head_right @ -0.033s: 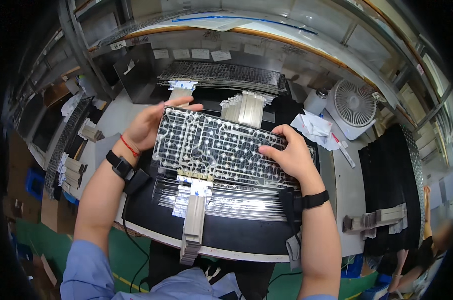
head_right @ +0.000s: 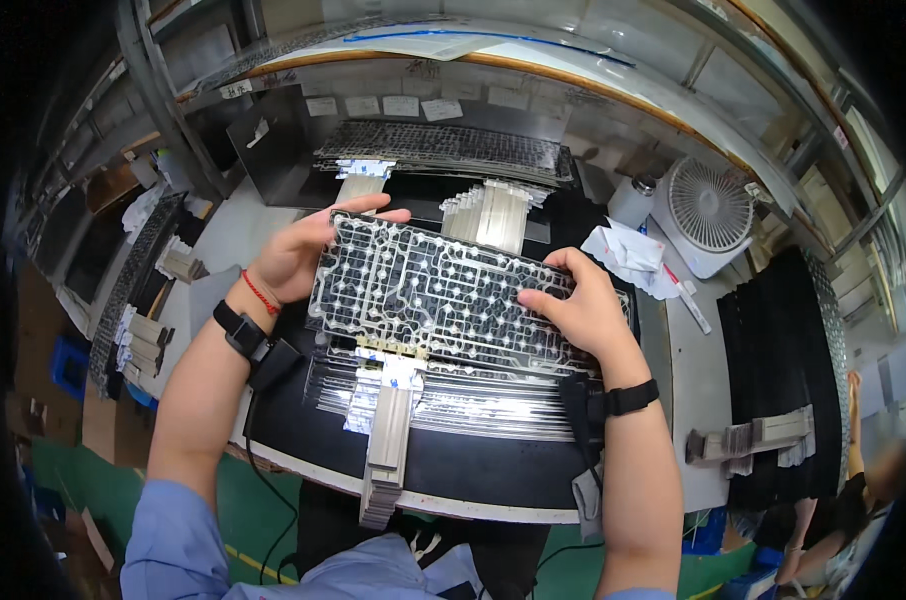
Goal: Sort and organize keyboard membrane circuits at a workstation.
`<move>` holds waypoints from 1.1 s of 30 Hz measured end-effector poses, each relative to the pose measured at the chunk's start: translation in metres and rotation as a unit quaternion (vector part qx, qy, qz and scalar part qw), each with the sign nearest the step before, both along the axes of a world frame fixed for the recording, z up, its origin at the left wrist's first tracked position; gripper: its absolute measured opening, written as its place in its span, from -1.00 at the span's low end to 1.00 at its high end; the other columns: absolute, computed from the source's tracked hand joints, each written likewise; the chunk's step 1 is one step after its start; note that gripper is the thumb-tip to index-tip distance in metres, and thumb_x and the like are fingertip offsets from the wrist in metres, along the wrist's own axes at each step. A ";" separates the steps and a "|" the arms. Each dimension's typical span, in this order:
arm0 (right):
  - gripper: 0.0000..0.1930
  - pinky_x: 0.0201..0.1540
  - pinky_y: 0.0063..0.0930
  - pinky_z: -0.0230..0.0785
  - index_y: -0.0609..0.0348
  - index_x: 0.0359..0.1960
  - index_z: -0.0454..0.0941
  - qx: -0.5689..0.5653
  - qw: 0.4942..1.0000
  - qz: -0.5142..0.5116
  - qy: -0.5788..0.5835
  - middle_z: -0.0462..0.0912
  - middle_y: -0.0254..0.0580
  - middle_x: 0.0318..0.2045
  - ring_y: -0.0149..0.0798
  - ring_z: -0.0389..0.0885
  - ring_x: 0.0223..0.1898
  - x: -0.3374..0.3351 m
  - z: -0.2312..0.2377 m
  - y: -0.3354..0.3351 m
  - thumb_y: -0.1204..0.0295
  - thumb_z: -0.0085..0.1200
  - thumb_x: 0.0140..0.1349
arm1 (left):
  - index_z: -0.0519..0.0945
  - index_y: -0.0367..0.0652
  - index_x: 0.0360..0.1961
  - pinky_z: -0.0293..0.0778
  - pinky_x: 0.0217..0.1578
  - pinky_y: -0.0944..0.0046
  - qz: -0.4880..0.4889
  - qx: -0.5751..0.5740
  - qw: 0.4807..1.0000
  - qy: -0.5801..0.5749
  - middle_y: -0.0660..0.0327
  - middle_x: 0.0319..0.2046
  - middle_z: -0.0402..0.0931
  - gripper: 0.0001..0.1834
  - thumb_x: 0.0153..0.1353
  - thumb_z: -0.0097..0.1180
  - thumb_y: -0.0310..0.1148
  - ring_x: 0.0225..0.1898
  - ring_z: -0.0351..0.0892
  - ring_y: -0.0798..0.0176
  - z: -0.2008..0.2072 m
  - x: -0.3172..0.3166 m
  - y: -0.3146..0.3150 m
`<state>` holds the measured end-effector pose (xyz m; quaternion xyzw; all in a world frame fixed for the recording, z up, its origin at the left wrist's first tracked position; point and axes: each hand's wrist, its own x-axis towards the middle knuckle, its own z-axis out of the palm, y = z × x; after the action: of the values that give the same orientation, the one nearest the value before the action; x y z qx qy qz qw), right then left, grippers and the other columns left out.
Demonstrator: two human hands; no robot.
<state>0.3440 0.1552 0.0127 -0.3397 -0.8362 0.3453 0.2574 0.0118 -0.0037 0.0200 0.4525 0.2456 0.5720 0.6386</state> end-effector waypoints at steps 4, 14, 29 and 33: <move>-0.49 -0.05 -0.31 0.48 0.23 -0.08 0.60 0.093 0.996 -0.001 -0.008 0.68 -0.14 -0.19 -0.17 0.66 -0.16 0.000 -0.003 0.000 0.22 0.51 0.01 | 0.24 -0.32 0.43 0.50 0.25 0.15 0.051 -0.022 0.996 0.073 -0.06 0.40 0.30 -0.35 0.35 0.12 -0.47 0.28 0.50 0.13 0.003 0.007 -0.004; -0.51 -0.05 -0.29 0.48 0.27 -0.13 0.64 0.104 0.993 -0.007 -0.062 0.68 -0.05 -0.22 -0.07 0.67 -0.16 0.003 -0.001 0.005 0.16 0.48 0.02 | 0.36 -0.31 0.35 0.63 0.02 0.32 0.078 -0.089 0.993 0.027 0.14 0.05 0.63 -0.49 0.41 0.12 -0.47 -0.02 0.68 0.36 -0.004 0.005 -0.002; -0.47 -0.03 -0.27 0.48 0.29 -0.10 0.62 0.065 0.996 -0.013 -0.057 0.71 0.02 -0.21 -0.05 0.68 -0.13 0.004 -0.006 0.011 0.11 0.46 0.06 | 0.31 -0.30 0.39 0.63 -0.02 0.34 0.167 -0.129 0.969 0.131 0.16 0.01 0.64 -0.42 0.38 0.16 -0.49 -0.09 0.68 0.39 -0.010 0.009 0.005; -0.46 0.00 -0.27 0.47 0.29 -0.08 0.62 0.074 0.996 -0.011 -0.043 0.71 0.01 -0.18 -0.04 0.67 -0.12 0.005 -0.008 0.011 0.11 0.45 0.08 | 0.29 -0.29 0.41 0.62 0.04 0.32 0.149 -0.110 0.978 0.101 0.14 0.07 0.61 -0.44 0.44 0.10 -0.45 -0.03 0.66 0.37 -0.012 0.008 0.005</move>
<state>0.3495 0.1659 0.0051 -0.3434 -0.8658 0.2644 0.2499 0.0201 0.0012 0.0084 0.3932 0.4345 0.5818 0.5641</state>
